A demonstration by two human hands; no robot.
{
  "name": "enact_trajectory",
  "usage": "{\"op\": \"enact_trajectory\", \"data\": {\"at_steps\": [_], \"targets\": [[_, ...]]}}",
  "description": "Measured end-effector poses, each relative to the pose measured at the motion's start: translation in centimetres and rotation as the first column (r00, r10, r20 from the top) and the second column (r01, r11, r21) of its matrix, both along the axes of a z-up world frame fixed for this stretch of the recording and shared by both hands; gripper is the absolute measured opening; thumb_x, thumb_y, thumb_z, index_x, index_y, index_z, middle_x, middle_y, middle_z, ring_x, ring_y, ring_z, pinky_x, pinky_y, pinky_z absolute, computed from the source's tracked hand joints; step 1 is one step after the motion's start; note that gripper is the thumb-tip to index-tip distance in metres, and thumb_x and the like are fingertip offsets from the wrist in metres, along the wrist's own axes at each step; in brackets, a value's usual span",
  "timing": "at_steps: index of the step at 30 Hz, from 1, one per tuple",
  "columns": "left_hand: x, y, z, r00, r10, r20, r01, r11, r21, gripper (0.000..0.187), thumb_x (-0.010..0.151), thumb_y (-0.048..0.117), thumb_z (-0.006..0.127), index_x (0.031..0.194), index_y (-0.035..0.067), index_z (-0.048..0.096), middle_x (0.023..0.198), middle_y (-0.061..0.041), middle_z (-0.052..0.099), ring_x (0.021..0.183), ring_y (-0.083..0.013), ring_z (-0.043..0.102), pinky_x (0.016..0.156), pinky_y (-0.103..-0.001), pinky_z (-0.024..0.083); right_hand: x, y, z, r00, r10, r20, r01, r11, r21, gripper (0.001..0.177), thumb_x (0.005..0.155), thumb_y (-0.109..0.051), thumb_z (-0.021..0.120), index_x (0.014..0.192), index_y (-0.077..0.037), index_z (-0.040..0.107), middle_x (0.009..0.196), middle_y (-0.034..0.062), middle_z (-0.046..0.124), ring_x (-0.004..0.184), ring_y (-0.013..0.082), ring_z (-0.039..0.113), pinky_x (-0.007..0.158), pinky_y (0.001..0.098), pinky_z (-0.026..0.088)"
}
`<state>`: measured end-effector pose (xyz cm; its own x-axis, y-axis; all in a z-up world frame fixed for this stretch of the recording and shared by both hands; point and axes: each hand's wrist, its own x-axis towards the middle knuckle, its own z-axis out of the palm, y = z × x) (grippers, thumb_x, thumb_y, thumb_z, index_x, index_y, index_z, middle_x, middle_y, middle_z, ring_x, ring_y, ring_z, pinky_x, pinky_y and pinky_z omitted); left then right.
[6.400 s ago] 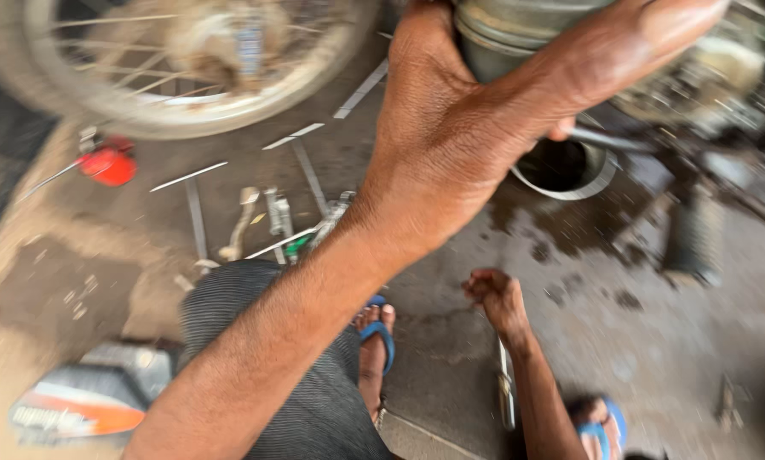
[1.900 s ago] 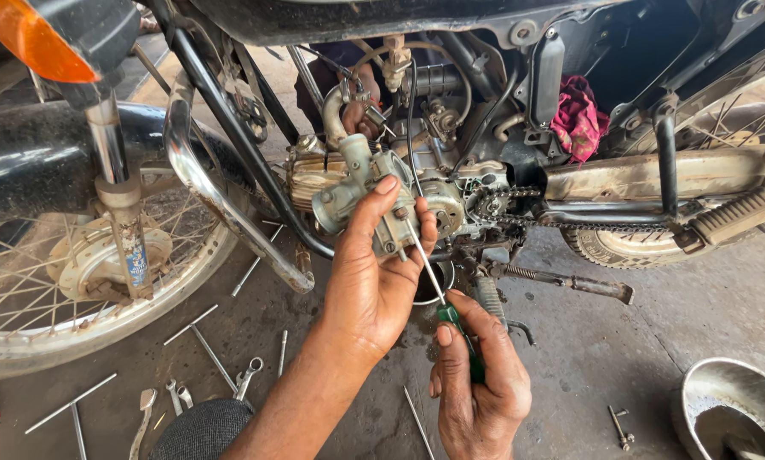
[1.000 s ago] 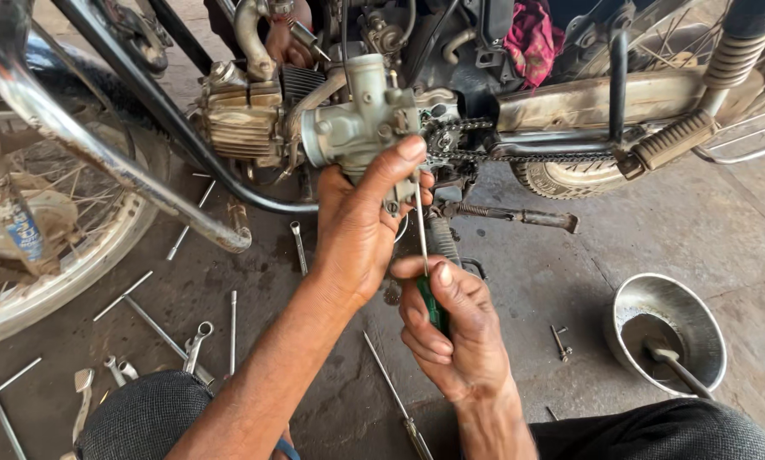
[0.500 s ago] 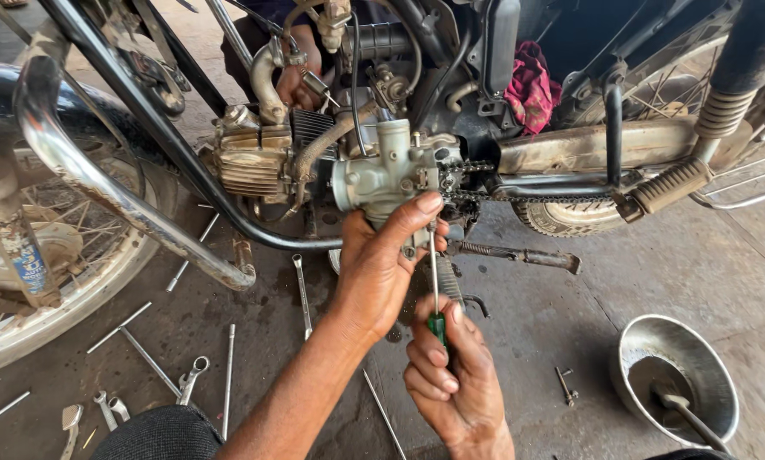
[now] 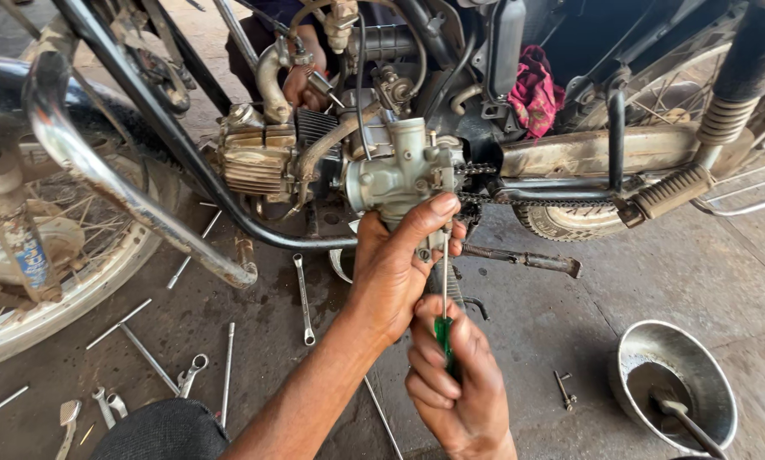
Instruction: The person repairs a motorcycle carburetor assembly, using a screwdriver to adjust internal components and then fitting it back onto the engine block by hand.
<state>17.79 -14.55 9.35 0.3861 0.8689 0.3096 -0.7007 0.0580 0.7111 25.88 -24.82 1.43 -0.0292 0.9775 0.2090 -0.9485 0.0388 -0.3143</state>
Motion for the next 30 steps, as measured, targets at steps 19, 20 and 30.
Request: {"op": "enact_trajectory", "data": {"at_steps": [19, 20, 30], "targets": [[0.2, 0.8, -0.1, 0.996, 0.04, 0.083, -0.034, 0.997, -0.07, 0.029, 0.084, 0.02, 0.082, 0.102, 0.0, 0.07, 0.089, -0.007, 0.07, 0.077, -0.0163, 0.066, 0.068, -0.033, 0.053, -0.8, -0.3, 0.5, 0.813, -0.311, 0.493, 0.411, 0.905, -0.108, 0.034, 0.105, -0.024, 0.059, 0.103, 0.008, 0.068, 0.062, -0.0005, 0.049, 0.045, 0.0058, 0.035, 0.04, 0.0236, 0.026], [0.1, 0.8, 0.0, 0.994, 0.046, 0.098, -0.041, 0.998, -0.052, 0.03, 0.084, 0.02, 0.082, 0.102, 0.0, 0.07, 0.089, -0.008, 0.07, 0.078, -0.0164, 0.066, 0.068, -0.033, 0.053, 0.3, -0.4, 0.7, 0.963, -0.098, 0.252, 0.124, 0.988, -0.091, 0.035, 0.108, -0.027, 0.057, 0.106, 0.008, 0.064, 0.065, -0.0012, 0.051, 0.047, 0.0057, 0.035, 0.041, 0.0236, 0.025], [0.1, 0.7, -0.2, 0.99, 0.052, 0.129, -0.043, 0.997, -0.067, 0.027, 0.085, 0.019, 0.081, 0.101, 0.0, 0.071, 0.091, -0.009, 0.071, 0.078, -0.0159, 0.065, 0.069, -0.031, 0.052, -2.2, -0.1, 1.3, 0.036, -0.603, 0.797, 0.786, 0.509, 0.35, 0.017, 0.097, -0.013, 0.068, 0.105, 0.002, 0.07, 0.07, 0.0024, 0.067, 0.055, 0.0049, 0.055, 0.044, 0.0187, 0.039]]}}
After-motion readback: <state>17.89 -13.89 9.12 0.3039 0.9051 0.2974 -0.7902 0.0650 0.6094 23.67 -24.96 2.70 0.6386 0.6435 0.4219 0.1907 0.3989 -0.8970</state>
